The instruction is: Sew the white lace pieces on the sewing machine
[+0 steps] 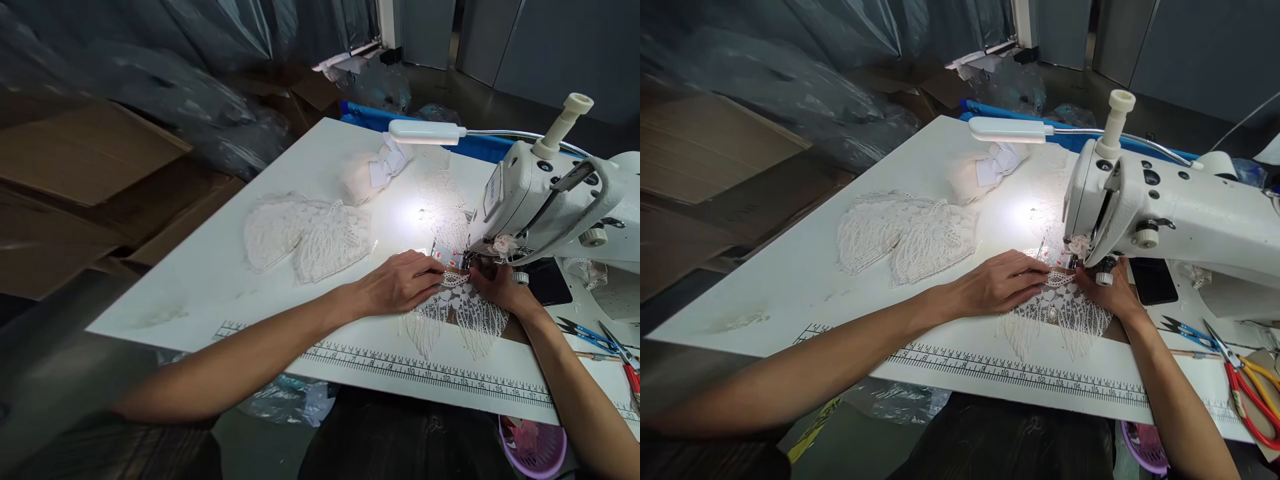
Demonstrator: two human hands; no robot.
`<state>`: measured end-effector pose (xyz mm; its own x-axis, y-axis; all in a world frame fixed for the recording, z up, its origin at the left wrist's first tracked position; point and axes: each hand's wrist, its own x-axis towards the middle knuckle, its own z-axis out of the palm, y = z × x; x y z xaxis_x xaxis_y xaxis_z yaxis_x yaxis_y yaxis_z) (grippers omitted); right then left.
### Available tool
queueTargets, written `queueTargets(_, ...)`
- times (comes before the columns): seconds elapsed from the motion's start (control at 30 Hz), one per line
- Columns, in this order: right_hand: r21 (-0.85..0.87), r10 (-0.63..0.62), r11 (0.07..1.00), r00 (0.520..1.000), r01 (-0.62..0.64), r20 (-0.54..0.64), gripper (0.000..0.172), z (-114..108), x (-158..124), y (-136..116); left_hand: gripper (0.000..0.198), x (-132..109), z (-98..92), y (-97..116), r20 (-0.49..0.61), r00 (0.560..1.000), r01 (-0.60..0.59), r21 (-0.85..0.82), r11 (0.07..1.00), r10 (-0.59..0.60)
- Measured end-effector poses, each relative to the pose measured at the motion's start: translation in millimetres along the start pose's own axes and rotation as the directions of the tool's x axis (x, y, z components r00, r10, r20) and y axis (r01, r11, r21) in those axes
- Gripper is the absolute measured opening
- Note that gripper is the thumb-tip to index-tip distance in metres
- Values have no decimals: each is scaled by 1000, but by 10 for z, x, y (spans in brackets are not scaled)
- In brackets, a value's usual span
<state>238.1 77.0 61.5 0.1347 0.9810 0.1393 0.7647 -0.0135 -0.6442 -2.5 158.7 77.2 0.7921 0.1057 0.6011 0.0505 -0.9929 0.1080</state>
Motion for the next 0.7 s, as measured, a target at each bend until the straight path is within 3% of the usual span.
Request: queueTargets(0.7, 44, -36, 998, 999, 36, 9, 15, 41, 21, 53, 18, 2, -1, -1, -14, 1000, -15, 11, 1000, 15)
